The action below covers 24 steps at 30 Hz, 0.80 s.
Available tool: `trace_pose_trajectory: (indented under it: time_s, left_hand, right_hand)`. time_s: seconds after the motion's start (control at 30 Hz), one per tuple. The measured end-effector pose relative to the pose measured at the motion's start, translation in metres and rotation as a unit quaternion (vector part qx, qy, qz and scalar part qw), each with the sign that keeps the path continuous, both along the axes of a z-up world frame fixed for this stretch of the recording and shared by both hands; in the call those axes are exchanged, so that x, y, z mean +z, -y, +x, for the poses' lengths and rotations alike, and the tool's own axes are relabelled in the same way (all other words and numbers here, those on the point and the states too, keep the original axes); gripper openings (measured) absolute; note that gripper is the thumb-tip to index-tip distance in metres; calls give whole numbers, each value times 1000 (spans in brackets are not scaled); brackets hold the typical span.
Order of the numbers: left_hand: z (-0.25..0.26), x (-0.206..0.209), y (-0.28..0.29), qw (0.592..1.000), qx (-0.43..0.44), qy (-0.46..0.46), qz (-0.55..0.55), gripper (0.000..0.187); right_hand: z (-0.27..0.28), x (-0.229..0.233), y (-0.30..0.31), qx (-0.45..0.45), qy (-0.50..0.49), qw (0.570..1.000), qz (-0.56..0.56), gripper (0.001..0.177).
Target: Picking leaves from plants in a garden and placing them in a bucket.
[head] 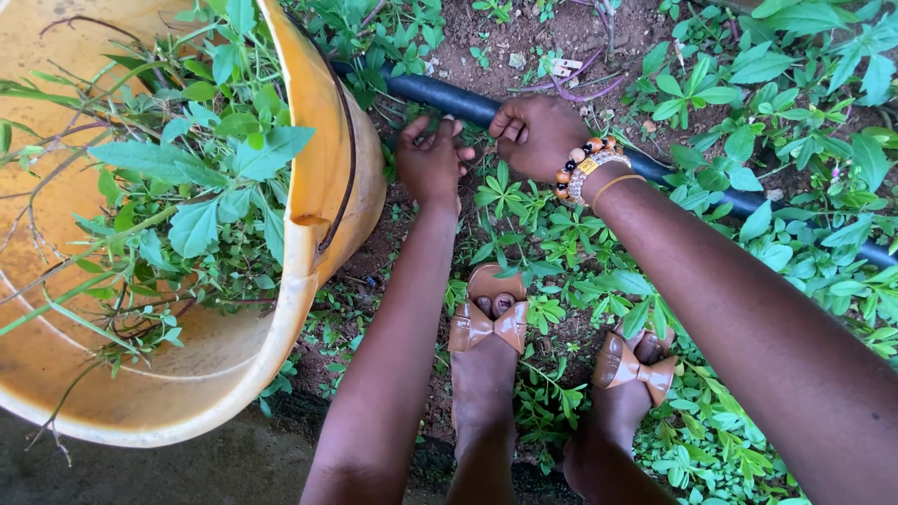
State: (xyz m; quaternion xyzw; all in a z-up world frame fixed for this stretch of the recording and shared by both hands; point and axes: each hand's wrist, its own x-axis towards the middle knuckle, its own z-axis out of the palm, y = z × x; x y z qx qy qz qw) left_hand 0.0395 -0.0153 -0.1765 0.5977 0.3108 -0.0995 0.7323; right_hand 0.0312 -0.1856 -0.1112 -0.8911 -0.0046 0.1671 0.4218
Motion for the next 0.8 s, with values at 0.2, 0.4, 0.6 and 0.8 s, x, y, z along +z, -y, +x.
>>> trace_pose_trajectory:
  time_s: [0.2, 0.4, 0.6, 0.8]
  left_hand:
    - [4, 10, 8, 998, 53, -2, 20, 65]
    - [4, -21, 1, 999, 44, -31, -7, 30]
    - [-10, -3, 3, 993, 66, 22, 93, 20]
    - [-7, 15, 4, 983, 166, 9, -76, 24]
  right_hand:
    - [-1, 4, -2, -3, -11, 1000, -14, 15]
    - [0, 11, -2, -8, -13, 1000, -17, 18]
    - [1, 9, -3, -13, -38, 999, 2, 21]
    - [2, 8, -1, -26, -55, 998, 12, 21]
